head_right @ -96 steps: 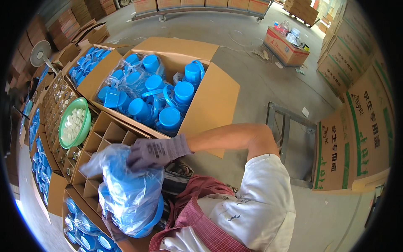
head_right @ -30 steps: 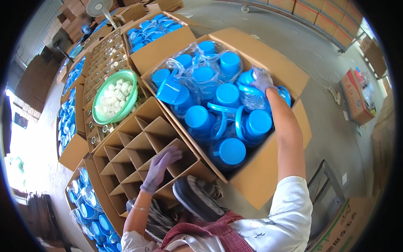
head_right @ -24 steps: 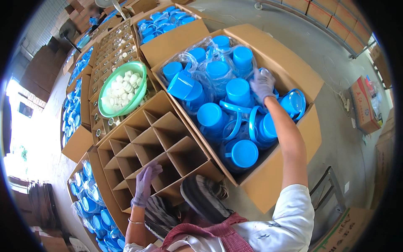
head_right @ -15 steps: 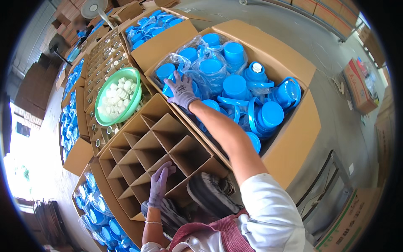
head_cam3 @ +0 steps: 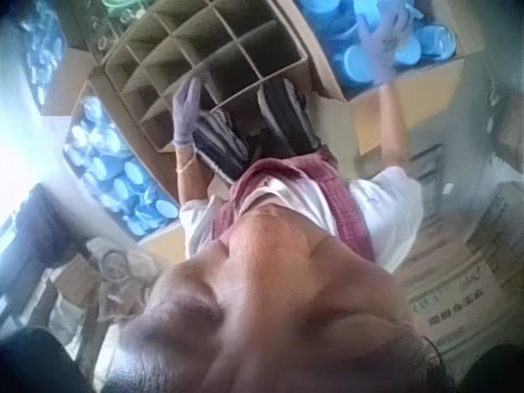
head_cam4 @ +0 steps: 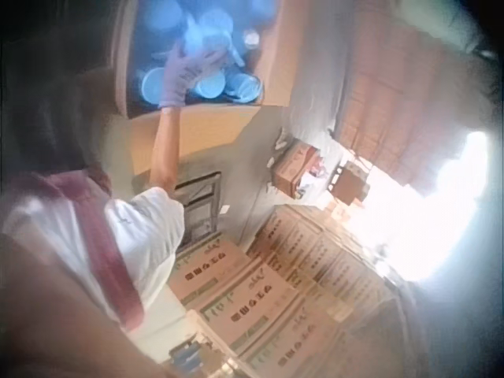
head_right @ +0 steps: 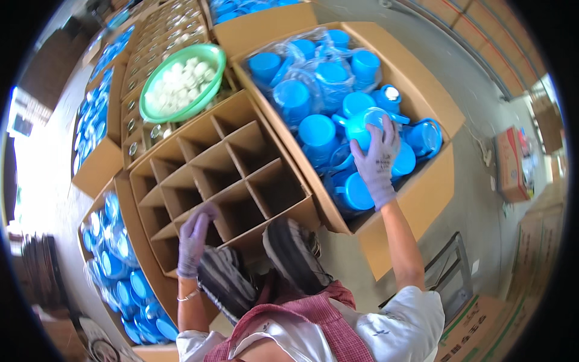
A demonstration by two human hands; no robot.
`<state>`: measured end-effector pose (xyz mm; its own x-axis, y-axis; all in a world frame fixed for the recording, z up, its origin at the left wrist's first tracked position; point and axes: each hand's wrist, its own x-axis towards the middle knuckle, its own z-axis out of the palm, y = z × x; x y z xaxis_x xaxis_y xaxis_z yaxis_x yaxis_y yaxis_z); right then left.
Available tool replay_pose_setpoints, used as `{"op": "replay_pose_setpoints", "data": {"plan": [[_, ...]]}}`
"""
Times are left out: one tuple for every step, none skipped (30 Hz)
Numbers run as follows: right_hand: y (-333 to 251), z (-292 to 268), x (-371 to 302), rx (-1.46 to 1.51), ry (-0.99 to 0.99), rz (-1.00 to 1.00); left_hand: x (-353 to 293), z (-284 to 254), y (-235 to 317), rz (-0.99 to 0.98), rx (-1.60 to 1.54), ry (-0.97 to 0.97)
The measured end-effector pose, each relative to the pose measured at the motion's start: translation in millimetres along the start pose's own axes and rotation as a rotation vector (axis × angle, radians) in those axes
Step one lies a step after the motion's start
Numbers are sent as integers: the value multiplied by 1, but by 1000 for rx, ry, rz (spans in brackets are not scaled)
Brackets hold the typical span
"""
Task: The person assembles blue water bottles by inserting glass inner bottles into blue plastic outer shells, screwing on white caps, and placing the completed units into cardboard boxes. The person also arranges glass bottles in a divided box and handles plastic bags.
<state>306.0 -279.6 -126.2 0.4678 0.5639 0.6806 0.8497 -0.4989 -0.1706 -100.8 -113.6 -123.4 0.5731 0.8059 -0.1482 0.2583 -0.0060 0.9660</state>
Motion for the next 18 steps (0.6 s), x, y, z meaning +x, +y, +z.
{"op": "replay_pose_setpoints", "data": {"plan": [[-22, -11, 2, -10, 48, -90, -8, -22, -12, 25, 47, 63], [-46, -15, -5, 121, -16, -118, -19, -43, -25, -28, 115, 179], [-68, -15, -13, 257, -77, -147, -35, -63, -42, -59, 183, 292], [-79, -2, -29, 431, -263, -253, -52, -91, -62, -98, 470, 193], [-103, -1, -37, 576, -623, -242, -75, -119, -86, -149, 755, 97], [-103, 29, -69, 378, -695, -620, -98, -136, -122, -244, 959, 46], [-98, 55, -102, 236, -811, -705, -118, -148, -149, -354, 1156, -5], [-107, 59, -102, 35, -1034, -689, -126, -148, -152, -336, 1202, -97], [-115, 63, -102, -177, -1249, -661, -130, -144, -156, -156, 1241, -18], [-119, 65, -108, -159, -1173, -683, -132, -146, -171, -99, 1216, 78], [-117, 66, -113, -145, -1094, -702, -130, -147, -188, -35, 1186, 176], [-113, 71, -119, -181, -1059, -720, -124, -146, -191, -76, 1185, 200], [-108, 72, -122, -176, -990, -692, -119, -150, -182, -107, 1233, 172], [-110, 63, -111, -128, -938, -667, -116, -155, -162, -138, 1283, 162], [-110, 51, -99, -80, -886, -642, -113, -160, -141, -170, 1332, 151], [-118, 30, -79, -11, -813, -657, -124, -174, -128, -121, 1367, 157], [-120, 9, -64, 105, -784, -595, -130, -179, -100, -38, 1341, 168], [-121, -9, -49, 138, -787, -586, -136, -183, -71, -37, 1352, 146]]}}
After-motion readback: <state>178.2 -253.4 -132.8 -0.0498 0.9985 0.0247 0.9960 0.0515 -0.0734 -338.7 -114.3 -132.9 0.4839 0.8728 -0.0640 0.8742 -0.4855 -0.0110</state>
